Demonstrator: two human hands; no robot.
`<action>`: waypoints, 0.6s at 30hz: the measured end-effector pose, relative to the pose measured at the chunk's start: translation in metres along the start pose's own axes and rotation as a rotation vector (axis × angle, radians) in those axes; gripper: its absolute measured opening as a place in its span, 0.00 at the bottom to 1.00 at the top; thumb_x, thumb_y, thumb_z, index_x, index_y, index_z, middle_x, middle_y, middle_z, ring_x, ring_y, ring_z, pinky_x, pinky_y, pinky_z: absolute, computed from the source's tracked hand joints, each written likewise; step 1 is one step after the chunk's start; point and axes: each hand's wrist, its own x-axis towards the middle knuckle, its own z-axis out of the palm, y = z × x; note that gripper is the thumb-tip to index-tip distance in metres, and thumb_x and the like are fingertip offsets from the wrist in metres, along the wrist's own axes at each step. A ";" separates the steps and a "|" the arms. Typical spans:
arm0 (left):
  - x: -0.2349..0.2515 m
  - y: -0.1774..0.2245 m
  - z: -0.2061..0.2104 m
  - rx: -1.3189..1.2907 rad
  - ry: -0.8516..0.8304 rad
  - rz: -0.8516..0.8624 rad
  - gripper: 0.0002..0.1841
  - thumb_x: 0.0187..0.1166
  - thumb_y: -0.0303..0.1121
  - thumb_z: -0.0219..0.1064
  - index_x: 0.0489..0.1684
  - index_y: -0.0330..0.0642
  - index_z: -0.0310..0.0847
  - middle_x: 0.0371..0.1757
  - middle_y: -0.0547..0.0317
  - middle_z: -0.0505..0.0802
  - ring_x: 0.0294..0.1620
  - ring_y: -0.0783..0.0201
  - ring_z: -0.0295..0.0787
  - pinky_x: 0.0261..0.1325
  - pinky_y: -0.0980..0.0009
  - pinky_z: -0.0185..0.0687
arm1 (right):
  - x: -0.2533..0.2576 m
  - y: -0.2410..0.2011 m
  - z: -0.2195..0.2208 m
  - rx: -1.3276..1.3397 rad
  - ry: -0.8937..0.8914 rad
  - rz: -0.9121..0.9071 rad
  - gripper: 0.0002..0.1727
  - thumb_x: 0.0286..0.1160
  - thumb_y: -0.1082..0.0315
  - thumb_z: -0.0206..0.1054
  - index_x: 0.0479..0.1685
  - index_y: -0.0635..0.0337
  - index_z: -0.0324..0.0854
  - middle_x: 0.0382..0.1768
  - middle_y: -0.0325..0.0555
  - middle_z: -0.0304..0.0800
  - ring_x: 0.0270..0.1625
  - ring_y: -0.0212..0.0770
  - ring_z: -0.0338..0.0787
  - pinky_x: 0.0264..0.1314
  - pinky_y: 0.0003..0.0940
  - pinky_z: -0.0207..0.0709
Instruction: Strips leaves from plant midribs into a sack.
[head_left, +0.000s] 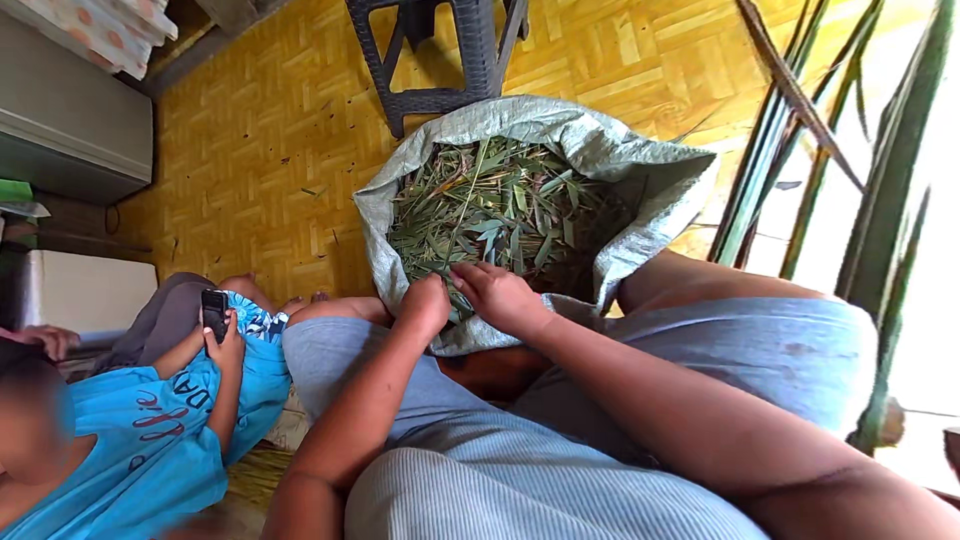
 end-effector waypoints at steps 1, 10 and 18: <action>0.000 0.003 -0.001 0.001 0.015 0.004 0.17 0.95 0.32 0.50 0.57 0.25 0.80 0.53 0.32 0.90 0.59 0.39 0.90 0.64 0.43 0.82 | 0.000 0.001 0.001 -0.013 0.007 -0.011 0.22 0.93 0.61 0.55 0.70 0.67 0.82 0.54 0.67 0.90 0.57 0.68 0.91 0.60 0.66 0.81; -0.005 0.012 0.000 0.044 0.032 0.062 0.18 0.96 0.33 0.47 0.63 0.28 0.79 0.56 0.34 0.90 0.62 0.40 0.89 0.66 0.44 0.82 | 0.013 0.017 -0.005 -0.195 0.073 0.076 0.22 0.93 0.58 0.56 0.71 0.64 0.82 0.55 0.69 0.89 0.60 0.72 0.88 0.59 0.70 0.77; -0.012 0.008 -0.001 0.049 0.012 0.075 0.18 0.95 0.32 0.48 0.68 0.28 0.78 0.59 0.33 0.90 0.63 0.40 0.89 0.69 0.43 0.81 | 0.025 0.030 -0.028 -0.238 0.118 0.239 0.23 0.93 0.58 0.53 0.73 0.63 0.80 0.60 0.74 0.86 0.65 0.77 0.84 0.62 0.76 0.72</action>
